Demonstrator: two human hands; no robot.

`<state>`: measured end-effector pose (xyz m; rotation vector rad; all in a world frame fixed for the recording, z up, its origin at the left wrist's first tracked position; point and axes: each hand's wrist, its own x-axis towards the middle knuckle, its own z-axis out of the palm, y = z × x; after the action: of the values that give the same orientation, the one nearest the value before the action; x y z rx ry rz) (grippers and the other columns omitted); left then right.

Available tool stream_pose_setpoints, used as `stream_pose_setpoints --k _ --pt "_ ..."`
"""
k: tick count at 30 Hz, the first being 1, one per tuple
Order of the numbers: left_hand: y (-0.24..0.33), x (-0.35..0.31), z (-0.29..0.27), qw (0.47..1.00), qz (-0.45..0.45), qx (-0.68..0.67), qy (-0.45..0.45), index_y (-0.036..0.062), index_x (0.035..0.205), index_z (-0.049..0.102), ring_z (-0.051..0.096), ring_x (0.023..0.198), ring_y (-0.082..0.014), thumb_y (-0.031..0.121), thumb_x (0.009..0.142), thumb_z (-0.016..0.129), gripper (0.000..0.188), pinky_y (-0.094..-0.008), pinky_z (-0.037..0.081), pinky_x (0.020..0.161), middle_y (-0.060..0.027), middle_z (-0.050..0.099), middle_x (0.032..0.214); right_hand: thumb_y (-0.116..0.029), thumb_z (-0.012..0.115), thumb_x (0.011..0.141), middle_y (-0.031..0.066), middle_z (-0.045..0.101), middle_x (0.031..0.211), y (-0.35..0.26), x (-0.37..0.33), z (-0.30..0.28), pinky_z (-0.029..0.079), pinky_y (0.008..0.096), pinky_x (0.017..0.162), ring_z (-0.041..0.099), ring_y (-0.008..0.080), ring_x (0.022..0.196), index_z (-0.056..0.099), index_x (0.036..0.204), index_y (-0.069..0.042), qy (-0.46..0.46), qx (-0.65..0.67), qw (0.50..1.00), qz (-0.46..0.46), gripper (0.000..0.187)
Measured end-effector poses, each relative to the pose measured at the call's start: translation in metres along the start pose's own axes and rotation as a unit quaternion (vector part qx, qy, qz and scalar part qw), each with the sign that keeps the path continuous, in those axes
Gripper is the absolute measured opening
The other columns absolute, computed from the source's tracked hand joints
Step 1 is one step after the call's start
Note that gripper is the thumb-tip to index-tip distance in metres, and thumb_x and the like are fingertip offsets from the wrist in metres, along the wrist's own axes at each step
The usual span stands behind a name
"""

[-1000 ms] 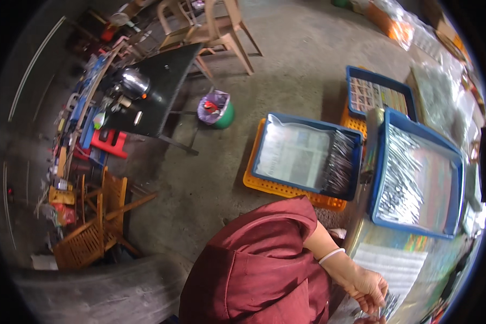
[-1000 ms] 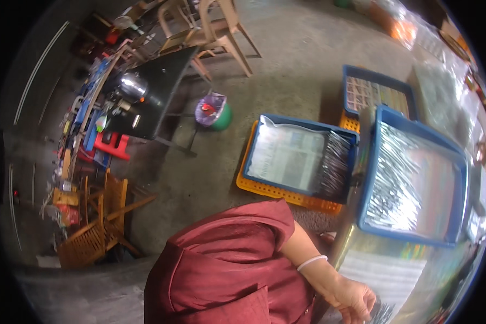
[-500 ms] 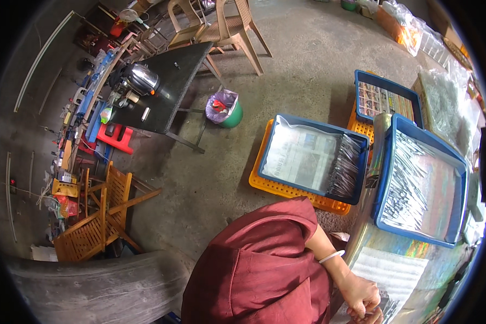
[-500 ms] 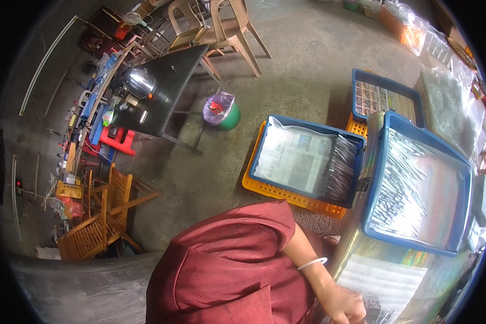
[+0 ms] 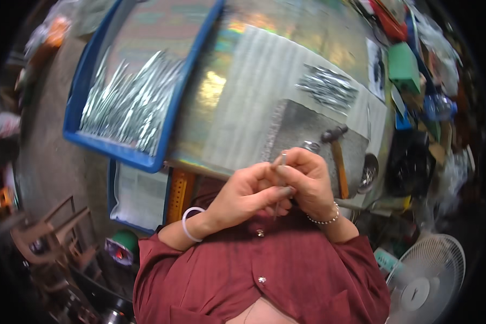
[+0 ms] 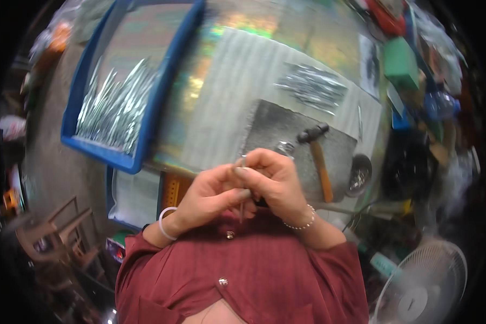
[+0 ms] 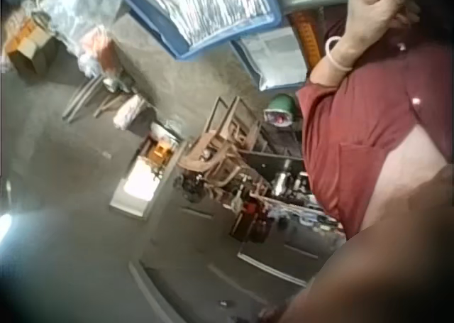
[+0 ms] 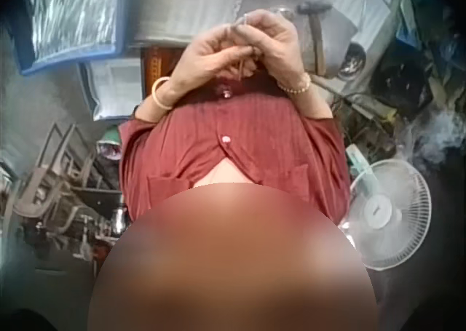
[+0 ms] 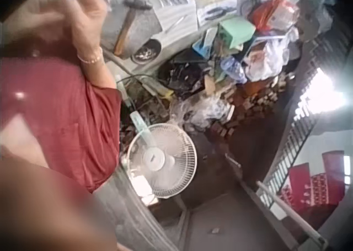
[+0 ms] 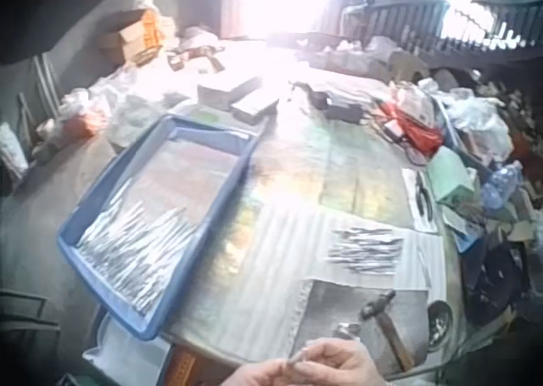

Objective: Stamping and inspecting small metal components using a hammer and a punch tool on a stone block.

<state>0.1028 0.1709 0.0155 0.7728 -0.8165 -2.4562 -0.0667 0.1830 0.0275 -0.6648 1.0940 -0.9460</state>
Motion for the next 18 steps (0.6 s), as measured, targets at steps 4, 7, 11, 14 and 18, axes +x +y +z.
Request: stream_pose_setpoints --k 4,7,11,14,18 --pt "-0.002 0.009 0.0 1.0 0.001 -0.008 -0.013 0.0008 0.106 0.052 0.065 0.075 -0.0123 0.013 0.095 0.055 0.016 -0.0225 0.051 0.063 -0.0064 0.066 0.084 -0.008 0.06 0.09 -0.0002 0.056 0.074 -0.006 -0.004 -0.004 0.034 0.0163 0.048 0.043 0.0015 0.055 0.059 0.087 0.0 -0.005 0.03 1.0 0.008 0.008" --pt "-0.004 0.014 0.0 1.0 -0.007 -0.015 -0.025 0.0 0.107 0.051 0.065 0.076 -0.0131 0.013 0.095 0.054 0.018 -0.0231 0.052 0.064 -0.0075 0.066 0.085 -0.008 0.06 0.09 -0.0007 0.055 0.073 -0.005 -0.004 -0.011 0.033 0.0163 0.047 0.042 0.0012 0.054 0.059 0.086 0.0 -0.002 0.016 1.0 0.006 0.009" --pt "-0.004 0.017 0.002 0.999 -0.007 -0.012 -0.045 -0.0003 0.108 0.05 0.064 0.077 -0.0138 0.013 0.096 0.053 0.018 -0.0236 0.052 0.065 -0.0081 0.065 0.085 -0.011 0.06 0.092 -0.0004 0.058 0.072 0.002 0.0 -0.027 0.042 0.0179 0.049 0.052 0.0026 0.059 0.057 0.089 0.0 -0.038 0.002 0.999 -0.009 0.012" --pt "-0.004 0.019 0.002 0.999 -0.01 0.001 -0.043 -0.0004 0.108 0.05 0.064 0.077 -0.0142 0.012 0.096 0.052 0.017 -0.0234 0.052 0.065 -0.0085 0.065 0.085 -0.011 0.06 0.092 -0.0011 0.057 0.071 -0.001 0.0 -0.023 0.042 0.0179 0.05 0.051 0.0021 0.06 0.057 0.088 -0.001 -0.031 0.014 0.999 -0.021 0.012" --pt "-0.003 0.021 0.002 0.999 -0.009 0.015 -0.05 -0.0007 0.108 0.05 0.065 0.077 -0.0151 0.011 0.096 0.052 0.017 -0.024 0.052 0.065 -0.0091 0.065 0.085 -0.012 0.059 0.092 -0.0012 0.057 0.07 -0.001 -0.001 -0.023 0.041 0.0176 0.05 0.05 0.0016 0.06 0.056 0.086 -0.001 -0.032 0.02 0.999 -0.015 0.013"
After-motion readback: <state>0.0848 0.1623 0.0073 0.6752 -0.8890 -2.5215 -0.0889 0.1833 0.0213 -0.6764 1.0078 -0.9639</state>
